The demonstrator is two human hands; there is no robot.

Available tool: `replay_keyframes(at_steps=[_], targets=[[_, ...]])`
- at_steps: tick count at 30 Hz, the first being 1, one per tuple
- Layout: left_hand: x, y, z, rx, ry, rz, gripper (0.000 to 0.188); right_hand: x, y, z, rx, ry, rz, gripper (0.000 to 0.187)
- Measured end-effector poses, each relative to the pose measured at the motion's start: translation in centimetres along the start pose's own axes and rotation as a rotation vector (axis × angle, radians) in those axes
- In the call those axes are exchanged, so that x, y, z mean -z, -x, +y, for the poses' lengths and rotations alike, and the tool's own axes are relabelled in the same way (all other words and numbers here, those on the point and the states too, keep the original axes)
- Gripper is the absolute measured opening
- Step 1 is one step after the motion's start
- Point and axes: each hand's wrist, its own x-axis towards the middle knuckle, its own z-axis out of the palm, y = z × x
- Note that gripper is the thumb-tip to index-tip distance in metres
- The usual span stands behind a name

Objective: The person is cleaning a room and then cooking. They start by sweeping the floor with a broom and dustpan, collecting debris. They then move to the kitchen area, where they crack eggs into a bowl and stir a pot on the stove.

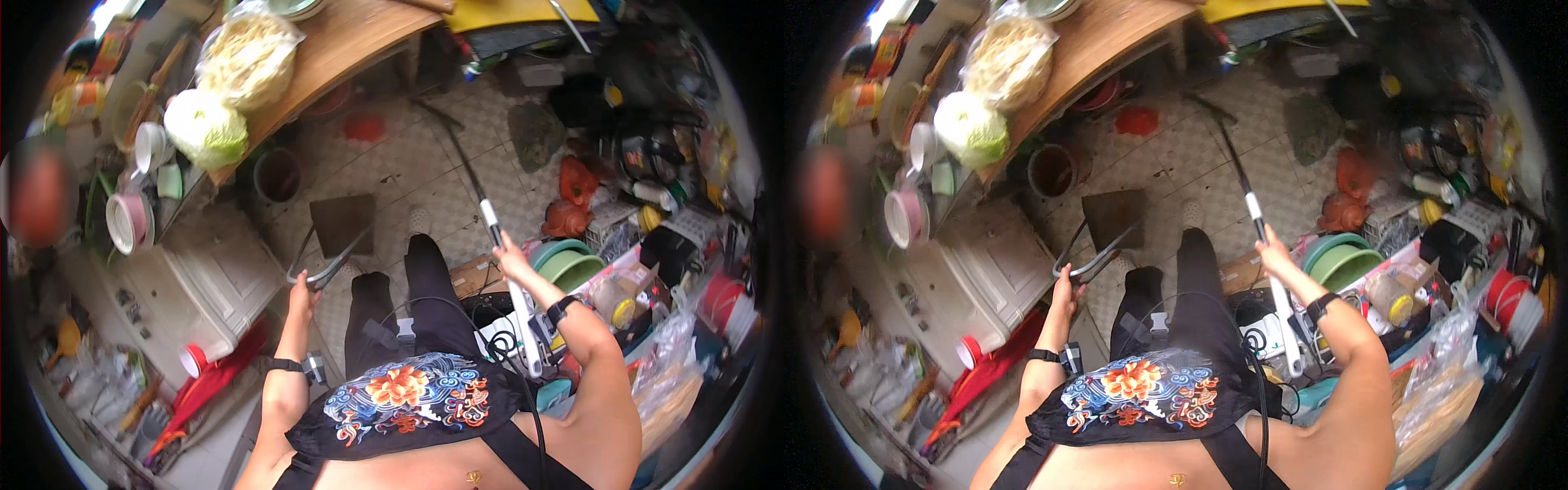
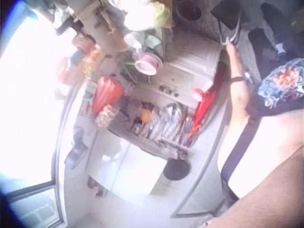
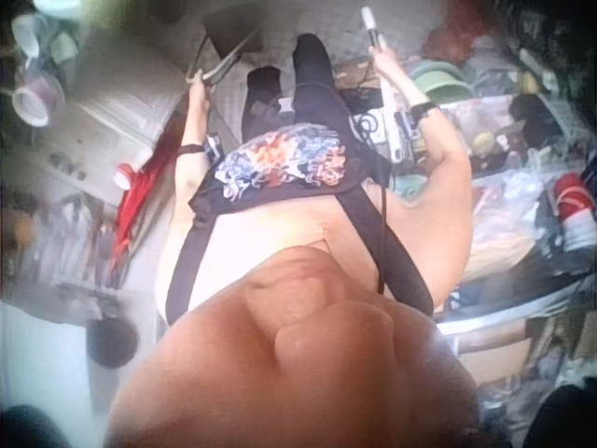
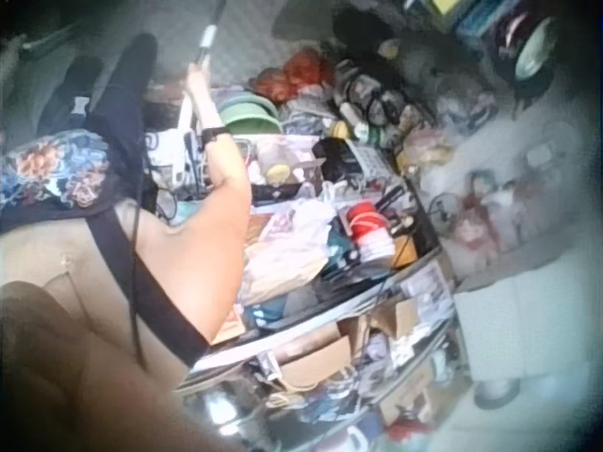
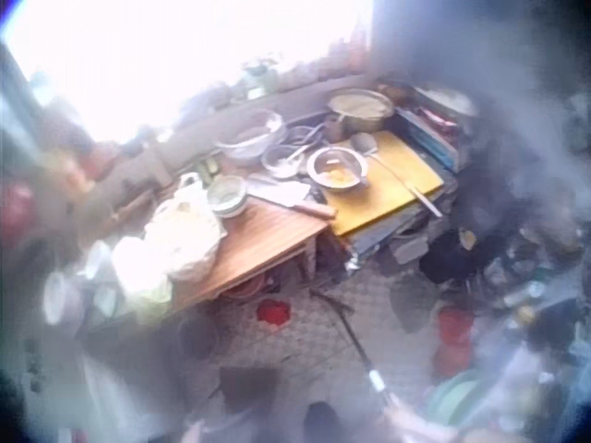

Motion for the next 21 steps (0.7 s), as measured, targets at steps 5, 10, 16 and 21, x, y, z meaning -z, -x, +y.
replay_keyframes(at_steps=[5, 10, 16, 21], targets=[[0.4, 1.3, -1.3, -0.028, 0.029, 0.039, 0.038, 2.0, -5.5, -5.2, 0.069, 0.295, 0.033, 0.066], [0.7, 2.0, -1.7, -0.036, 0.031, 0.020, 0.037, -3.0, -7.6, 5.7, 0.288, 0.500, 0.025, 0.068], [3.0, -1.1, -4.1, -0.031, 0.017, 0.033, 0.035, -3.8, 5.4, 1.1, 0.052, 0.290, -0.101, 0.062], [5.0, -5.7, -5.8, -0.041, -0.058, 0.094, 0.032, -3.4, 5.1, 3.4, 0.248, 0.383, 0.130, 0.061]])
